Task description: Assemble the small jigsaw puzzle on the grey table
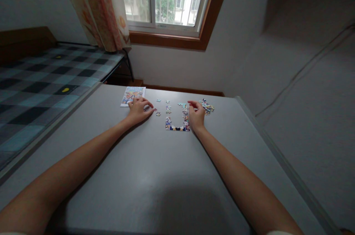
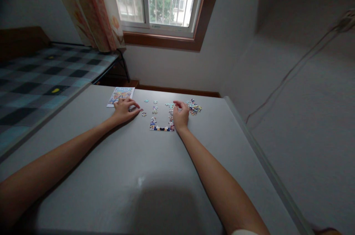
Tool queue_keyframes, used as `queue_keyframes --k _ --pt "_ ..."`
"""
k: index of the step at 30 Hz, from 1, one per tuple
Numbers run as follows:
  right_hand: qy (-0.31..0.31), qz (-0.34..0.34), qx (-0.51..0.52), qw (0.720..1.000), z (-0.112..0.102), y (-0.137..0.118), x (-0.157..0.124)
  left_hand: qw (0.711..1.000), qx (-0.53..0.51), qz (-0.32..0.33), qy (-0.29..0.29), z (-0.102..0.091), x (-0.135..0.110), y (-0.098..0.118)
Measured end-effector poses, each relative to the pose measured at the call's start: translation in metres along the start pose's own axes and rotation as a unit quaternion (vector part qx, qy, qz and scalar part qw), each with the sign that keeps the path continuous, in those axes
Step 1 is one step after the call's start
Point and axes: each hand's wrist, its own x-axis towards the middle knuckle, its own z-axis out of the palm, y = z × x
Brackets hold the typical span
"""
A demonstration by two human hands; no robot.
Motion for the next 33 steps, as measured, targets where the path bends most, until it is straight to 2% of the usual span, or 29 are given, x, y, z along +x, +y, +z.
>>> queue_keyframes --k 8,10,12,14,18,24,27,33 --pt "-0.017 0.000 -0.015 1.000 -0.001 -0.009 -0.002 0.998 -0.052 0.014 -0.019 -0.006 0.000 0.004" --pt "-0.036 -0.017 -0.033 0.999 -0.001 -0.014 -0.004 0.999 -0.041 0.025 0.009 -0.009 -0.003 0.007" --pt "-0.059 -0.056 -0.062 0.995 -0.002 -0.020 -0.008 0.997 -0.031 0.043 0.059 -0.010 -0.007 0.011" --pt "-0.085 -0.111 -0.097 0.985 -0.002 -0.027 -0.012 0.994 -0.051 0.065 0.075 -0.009 -0.011 0.018" --pt "-0.152 -0.205 -0.153 0.955 -0.004 -0.042 -0.019 0.985 -0.137 0.071 0.082 -0.005 -0.016 0.032" --pt "-0.231 -0.299 -0.170 0.910 -0.007 -0.047 -0.022 0.960 -0.233 0.139 0.064 0.003 -0.020 0.038" --pt "-0.246 -0.312 -0.163 0.903 -0.006 -0.045 -0.022 0.956 -0.243 0.152 0.065 0.004 -0.021 0.038" --pt "-0.262 -0.283 -0.169 0.907 -0.005 -0.045 -0.023 0.954 -0.250 0.159 0.053 0.003 -0.022 0.041"
